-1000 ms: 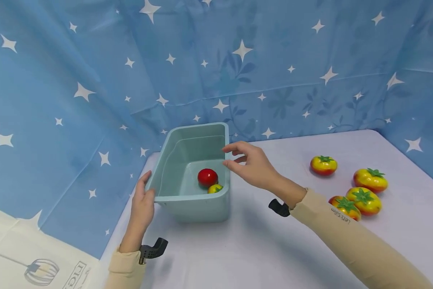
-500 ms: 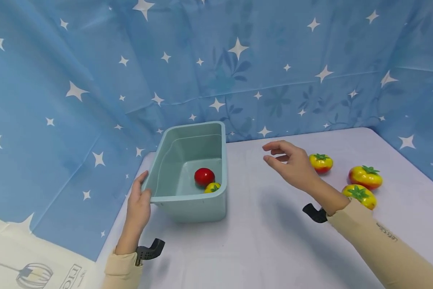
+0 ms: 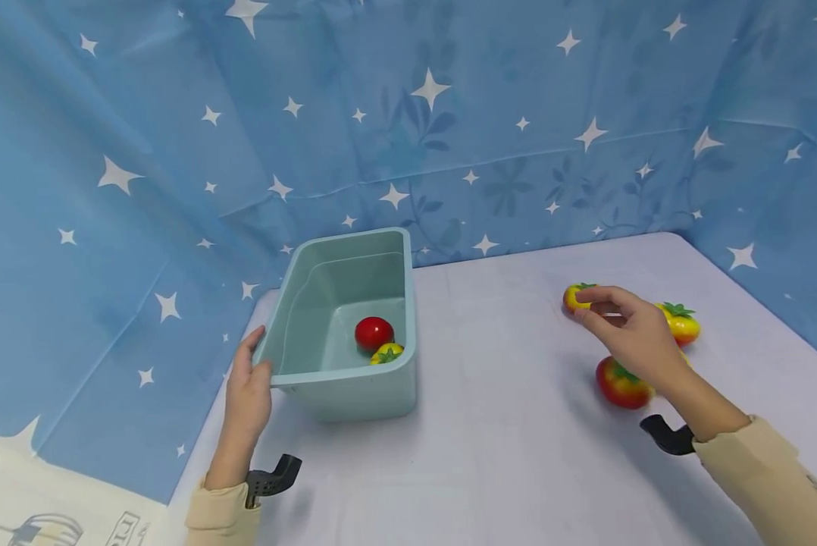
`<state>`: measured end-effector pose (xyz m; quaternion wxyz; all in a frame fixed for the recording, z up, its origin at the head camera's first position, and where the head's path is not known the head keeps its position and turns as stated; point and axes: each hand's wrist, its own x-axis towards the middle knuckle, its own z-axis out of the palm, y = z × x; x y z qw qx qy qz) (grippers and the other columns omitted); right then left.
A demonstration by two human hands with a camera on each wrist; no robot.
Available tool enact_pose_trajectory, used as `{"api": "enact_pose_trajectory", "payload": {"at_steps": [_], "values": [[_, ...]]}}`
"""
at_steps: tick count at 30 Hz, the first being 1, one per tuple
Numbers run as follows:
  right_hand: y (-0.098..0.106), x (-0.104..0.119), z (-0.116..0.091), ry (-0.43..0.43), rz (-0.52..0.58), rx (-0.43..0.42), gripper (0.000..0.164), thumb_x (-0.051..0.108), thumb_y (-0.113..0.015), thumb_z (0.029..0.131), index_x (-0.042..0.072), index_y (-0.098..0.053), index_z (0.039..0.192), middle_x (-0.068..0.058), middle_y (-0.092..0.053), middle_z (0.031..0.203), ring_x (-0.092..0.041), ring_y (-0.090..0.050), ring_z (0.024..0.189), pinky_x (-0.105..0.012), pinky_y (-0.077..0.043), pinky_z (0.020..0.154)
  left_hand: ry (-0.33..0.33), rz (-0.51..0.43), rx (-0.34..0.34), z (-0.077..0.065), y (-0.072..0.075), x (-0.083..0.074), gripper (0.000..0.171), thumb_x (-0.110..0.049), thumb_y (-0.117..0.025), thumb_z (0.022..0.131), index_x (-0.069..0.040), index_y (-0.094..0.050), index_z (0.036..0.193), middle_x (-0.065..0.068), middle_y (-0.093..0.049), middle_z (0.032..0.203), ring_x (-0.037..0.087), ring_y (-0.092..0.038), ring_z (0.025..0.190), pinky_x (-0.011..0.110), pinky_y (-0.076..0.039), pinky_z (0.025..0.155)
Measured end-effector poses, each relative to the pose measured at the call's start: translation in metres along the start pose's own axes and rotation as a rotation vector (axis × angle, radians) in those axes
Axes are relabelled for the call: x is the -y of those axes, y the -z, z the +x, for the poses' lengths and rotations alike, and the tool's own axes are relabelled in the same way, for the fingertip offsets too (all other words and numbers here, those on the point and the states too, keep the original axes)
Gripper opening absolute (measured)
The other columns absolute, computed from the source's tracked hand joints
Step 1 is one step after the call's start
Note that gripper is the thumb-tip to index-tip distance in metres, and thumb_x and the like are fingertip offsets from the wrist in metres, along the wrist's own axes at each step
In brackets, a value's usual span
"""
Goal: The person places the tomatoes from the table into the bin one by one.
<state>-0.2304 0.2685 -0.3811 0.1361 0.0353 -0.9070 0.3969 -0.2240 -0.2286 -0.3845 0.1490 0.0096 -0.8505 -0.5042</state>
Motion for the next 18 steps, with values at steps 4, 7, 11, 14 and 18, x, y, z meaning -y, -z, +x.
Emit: {"api": "enact_pose_trajectory", "payload": {"at_steps": [4, 7, 11, 14, 18], "values": [[0.004, -0.015, -0.01, -0.029, -0.066, -0.014, 0.041, 0.038, -0.055, 0.088, 0.013, -0.053, 0.121, -0.014, -0.053, 0.117, -0.022, -0.055, 0.098, -0.007, -0.04, 0.062, -0.003, -0.011, 0.003, 0.0, 0.0, 0.001, 0.056, -0.009, -0.027, 0.09, -0.031, -0.024, 0.141, 0.005, -0.038, 0.135, 0.022, -0.043, 0.107, 0.04, -0.032, 0.077], [0.006, -0.027, -0.019, -0.075, -0.089, -0.04, 0.041, 0.039, -0.053, 0.088, 0.012, -0.053, 0.12, -0.015, -0.054, 0.115, -0.024, -0.054, 0.098, -0.007, -0.04, 0.06, -0.001, -0.023, 0.004, 0.0, -0.001, 0.001, 0.056, -0.009, -0.027, 0.09, -0.03, -0.025, 0.141, 0.004, -0.035, 0.139, 0.021, -0.041, 0.115, 0.04, -0.033, 0.08], [0.009, -0.042, -0.03, -0.139, -0.082, -0.062, 0.042, 0.041, -0.051, 0.089, 0.01, -0.054, 0.119, -0.016, -0.052, 0.118, -0.025, -0.051, 0.099, -0.012, -0.044, 0.059, -0.006, -0.028, 0.004, 0.0, -0.001, 0.0, 0.056, -0.009, -0.027, 0.09, -0.029, -0.025, 0.142, 0.003, -0.035, 0.139, 0.022, -0.04, 0.119, 0.041, -0.033, 0.082], [0.009, -0.052, -0.036, -0.173, -0.091, -0.014, 0.048, 0.042, -0.051, 0.089, 0.007, -0.051, 0.121, -0.022, -0.047, 0.122, -0.04, -0.046, 0.102, -0.032, -0.051, 0.062, -0.008, -0.01, -0.011, 0.0, -0.002, -0.001, 0.054, -0.011, -0.028, 0.09, -0.028, -0.025, 0.142, 0.004, -0.037, 0.138, 0.022, -0.041, 0.118, 0.043, -0.034, 0.084], [0.007, -0.061, -0.041, -0.153, -0.15, 0.066, 0.054, 0.042, -0.056, 0.086, 0.005, -0.048, 0.125, -0.028, -0.044, 0.122, -0.046, -0.045, 0.1, -0.052, -0.048, 0.067, -0.005, -0.004, -0.026, 0.0, -0.002, -0.001, 0.054, -0.012, -0.029, 0.09, -0.028, -0.027, 0.141, 0.005, -0.039, 0.137, 0.023, -0.041, 0.12, 0.045, -0.035, 0.087]]}}
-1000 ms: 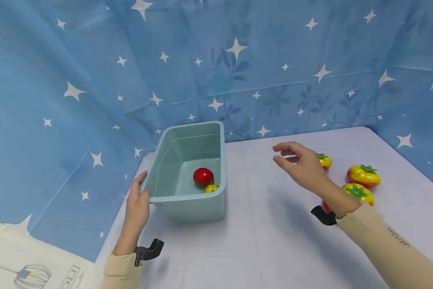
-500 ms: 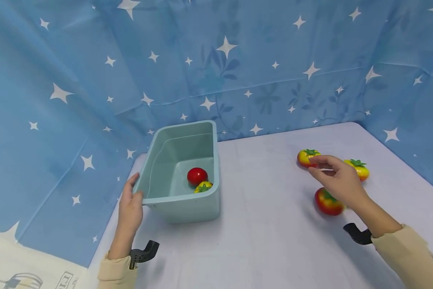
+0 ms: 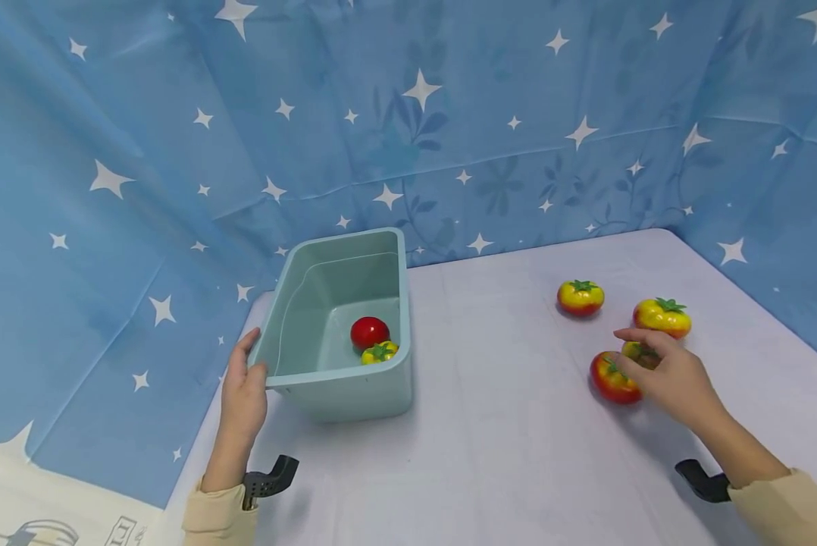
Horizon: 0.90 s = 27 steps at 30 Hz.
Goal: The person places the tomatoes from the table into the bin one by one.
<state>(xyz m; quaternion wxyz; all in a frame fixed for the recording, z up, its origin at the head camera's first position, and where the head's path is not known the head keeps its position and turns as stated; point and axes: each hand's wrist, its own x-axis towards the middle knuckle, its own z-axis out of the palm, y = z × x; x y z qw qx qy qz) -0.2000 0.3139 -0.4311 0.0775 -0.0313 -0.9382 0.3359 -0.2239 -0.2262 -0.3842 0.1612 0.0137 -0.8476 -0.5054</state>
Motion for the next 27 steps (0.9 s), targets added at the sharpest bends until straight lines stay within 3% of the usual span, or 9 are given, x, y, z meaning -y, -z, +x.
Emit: {"api": "enact_pose_trajectory", "payload": {"at_steps": [8, 16, 27], "values": [[-0.008, -0.002, -0.003, 0.071, -0.063, 0.055, 0.062, 0.042, -0.064, 0.08, 0.004, -0.047, 0.126, -0.026, -0.041, 0.124, -0.044, -0.037, 0.105, -0.062, -0.038, 0.074, -0.003, -0.013, -0.002, 0.0, 0.0, 0.0, 0.054, -0.012, -0.029, 0.09, -0.028, -0.027, 0.141, 0.005, -0.039, 0.137, 0.023, -0.041, 0.121, 0.047, -0.035, 0.089], [-0.014, -0.006, -0.006, 0.124, -0.077, 0.08, 0.062, 0.038, -0.071, 0.075, 0.005, -0.05, 0.123, -0.024, -0.043, 0.119, -0.042, -0.037, 0.104, -0.064, -0.036, 0.077, -0.023, -0.041, 0.005, -0.001, 0.001, 0.001, 0.055, -0.009, -0.028, 0.089, -0.027, -0.026, 0.141, 0.003, -0.035, 0.139, 0.022, -0.038, 0.123, 0.045, -0.034, 0.09], [-0.022, -0.004, -0.008, 0.065, -0.086, 0.166, 0.084, 0.051, -0.066, 0.074, 0.002, -0.037, 0.135, -0.029, -0.035, 0.125, -0.044, -0.036, 0.106, -0.061, -0.037, 0.077, -0.022, -0.042, 0.006, -0.001, 0.001, 0.001, 0.056, -0.009, -0.028, 0.089, -0.026, -0.026, 0.142, 0.003, -0.035, 0.14, 0.022, -0.038, 0.122, 0.045, -0.035, 0.09]]}}
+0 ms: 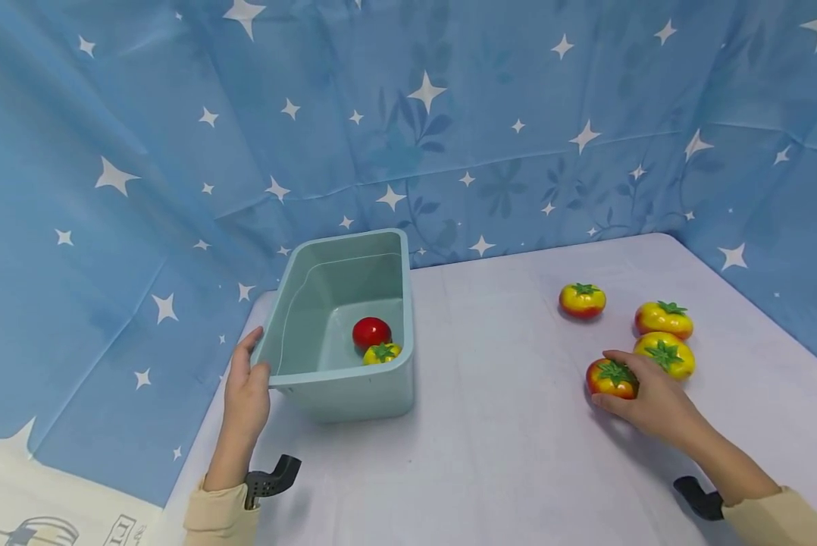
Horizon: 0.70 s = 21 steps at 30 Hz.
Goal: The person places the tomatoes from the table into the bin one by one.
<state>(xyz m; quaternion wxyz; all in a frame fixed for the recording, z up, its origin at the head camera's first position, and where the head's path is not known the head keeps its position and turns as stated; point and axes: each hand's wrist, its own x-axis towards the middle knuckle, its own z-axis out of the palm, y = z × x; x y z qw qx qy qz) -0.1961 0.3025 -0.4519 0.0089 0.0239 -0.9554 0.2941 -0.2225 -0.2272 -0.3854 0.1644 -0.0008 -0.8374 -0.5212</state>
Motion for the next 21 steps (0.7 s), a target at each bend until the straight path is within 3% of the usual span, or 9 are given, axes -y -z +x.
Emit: {"api": "enact_pose_trajectory", "payload": {"at_steps": [9, 15, 21], "values": [[0.0, 0.008, 0.004, 0.005, 0.017, -0.052, 0.081, 0.049, -0.068, 0.074, 0.003, -0.037, 0.133, -0.027, -0.036, 0.123, -0.042, -0.037, 0.102, -0.061, -0.038, 0.075, 0.044, -0.026, 0.063, 0.002, 0.003, 0.001, 0.057, -0.01, -0.026, 0.089, -0.03, -0.022, 0.142, -0.003, -0.026, 0.144, 0.019, -0.032, 0.125, 0.045, -0.031, 0.092], [0.003, 0.026, 0.008, 0.072, 0.065, -0.143, 0.076, 0.042, -0.069, 0.076, 0.002, -0.038, 0.133, -0.023, -0.04, 0.123, -0.039, -0.04, 0.101, -0.058, -0.038, 0.074, 0.062, -0.038, 0.069, 0.002, 0.004, -0.001, 0.057, -0.009, -0.027, 0.089, -0.031, -0.021, 0.142, -0.005, -0.023, 0.145, 0.018, -0.029, 0.127, 0.047, -0.029, 0.096], [0.005, 0.047, 0.012, 0.101, 0.066, -0.174, 0.075, 0.041, -0.069, 0.076, 0.003, -0.039, 0.134, -0.023, -0.042, 0.123, -0.039, -0.042, 0.1, -0.057, -0.04, 0.073, 0.045, -0.039, 0.1, 0.003, 0.005, -0.002, 0.057, -0.01, -0.026, 0.091, -0.03, -0.017, 0.143, -0.004, -0.018, 0.147, 0.018, -0.026, 0.129, 0.049, -0.026, 0.097]]}}
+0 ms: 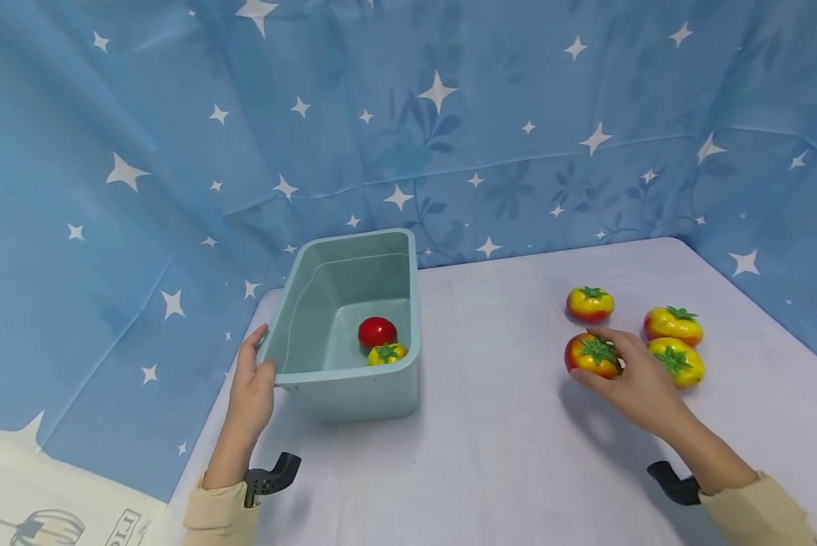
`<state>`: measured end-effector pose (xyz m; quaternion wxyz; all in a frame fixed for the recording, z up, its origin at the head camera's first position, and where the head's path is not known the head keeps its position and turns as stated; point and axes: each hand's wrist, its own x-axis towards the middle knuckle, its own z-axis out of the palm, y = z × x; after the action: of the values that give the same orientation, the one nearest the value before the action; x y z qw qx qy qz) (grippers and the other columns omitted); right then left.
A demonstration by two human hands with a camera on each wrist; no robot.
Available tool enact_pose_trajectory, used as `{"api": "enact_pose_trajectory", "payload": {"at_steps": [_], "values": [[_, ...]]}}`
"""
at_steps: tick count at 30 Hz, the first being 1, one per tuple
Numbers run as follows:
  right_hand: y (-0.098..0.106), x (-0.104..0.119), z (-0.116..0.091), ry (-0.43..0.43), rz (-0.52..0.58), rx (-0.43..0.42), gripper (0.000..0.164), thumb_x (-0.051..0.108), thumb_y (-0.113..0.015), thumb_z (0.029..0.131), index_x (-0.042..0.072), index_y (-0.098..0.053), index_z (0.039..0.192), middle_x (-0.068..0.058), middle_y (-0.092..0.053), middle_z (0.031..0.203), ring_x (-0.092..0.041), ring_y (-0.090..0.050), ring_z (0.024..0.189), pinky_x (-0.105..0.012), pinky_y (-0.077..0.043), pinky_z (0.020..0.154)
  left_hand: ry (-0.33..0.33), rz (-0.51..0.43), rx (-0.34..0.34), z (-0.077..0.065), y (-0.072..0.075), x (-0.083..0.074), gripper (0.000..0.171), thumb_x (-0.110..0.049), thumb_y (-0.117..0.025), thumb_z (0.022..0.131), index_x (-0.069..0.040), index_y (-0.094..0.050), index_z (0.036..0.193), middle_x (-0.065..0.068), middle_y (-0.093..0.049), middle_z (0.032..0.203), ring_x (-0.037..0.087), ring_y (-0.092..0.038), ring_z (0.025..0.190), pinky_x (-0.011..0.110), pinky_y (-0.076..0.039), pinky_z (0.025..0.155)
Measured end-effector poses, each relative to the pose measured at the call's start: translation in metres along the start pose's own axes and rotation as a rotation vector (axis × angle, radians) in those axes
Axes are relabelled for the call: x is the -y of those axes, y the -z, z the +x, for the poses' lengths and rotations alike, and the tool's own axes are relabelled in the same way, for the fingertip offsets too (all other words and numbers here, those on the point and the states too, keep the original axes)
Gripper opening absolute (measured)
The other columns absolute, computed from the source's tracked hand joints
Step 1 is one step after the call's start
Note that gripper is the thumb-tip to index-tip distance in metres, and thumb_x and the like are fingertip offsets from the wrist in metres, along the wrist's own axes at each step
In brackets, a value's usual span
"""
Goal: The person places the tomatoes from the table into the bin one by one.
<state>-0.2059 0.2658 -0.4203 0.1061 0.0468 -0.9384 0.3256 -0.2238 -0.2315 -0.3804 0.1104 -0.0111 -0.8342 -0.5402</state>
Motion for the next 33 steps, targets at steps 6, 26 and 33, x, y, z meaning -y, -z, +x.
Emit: {"api": "enact_pose_trajectory", "payload": {"at_steps": [6, 26, 33], "values": [[-0.003, 0.023, 0.014, 0.017, 0.024, 0.004, 0.078, 0.046, -0.068, 0.076, 0.009, -0.037, 0.137, -0.022, -0.039, 0.128, -0.039, -0.041, 0.105, -0.058, -0.041, 0.077, -0.004, 0.002, 0.005, 0.001, 0.001, 0.001, 0.058, -0.01, -0.027, 0.09, -0.029, -0.016, 0.144, -0.001, -0.025, 0.144, 0.019, -0.031, 0.125, 0.048, -0.028, 0.096], [-0.03, 0.117, 0.064, 0.205, 0.185, 0.01, 0.065, 0.04, -0.07, 0.076, 0.02, -0.043, 0.132, -0.005, -0.043, 0.127, -0.024, -0.045, 0.107, -0.045, -0.047, 0.08, -0.008, 0.055, -0.019, 0.0, 0.003, 0.003, 0.055, -0.014, -0.028, 0.092, -0.024, -0.016, 0.144, 0.008, -0.036, 0.138, 0.025, -0.04, 0.121, 0.052, -0.033, 0.093], [-0.027, 0.143, 0.084, 0.262, 0.212, 0.049, 0.067, 0.041, -0.07, 0.075, 0.022, -0.042, 0.132, -0.003, -0.042, 0.128, -0.023, -0.046, 0.107, -0.046, -0.047, 0.079, 0.003, 0.04, -0.018, 0.002, 0.001, 0.001, 0.055, -0.012, -0.028, 0.091, -0.026, -0.017, 0.144, 0.005, -0.032, 0.14, 0.023, -0.038, 0.121, 0.05, -0.032, 0.093]]}}
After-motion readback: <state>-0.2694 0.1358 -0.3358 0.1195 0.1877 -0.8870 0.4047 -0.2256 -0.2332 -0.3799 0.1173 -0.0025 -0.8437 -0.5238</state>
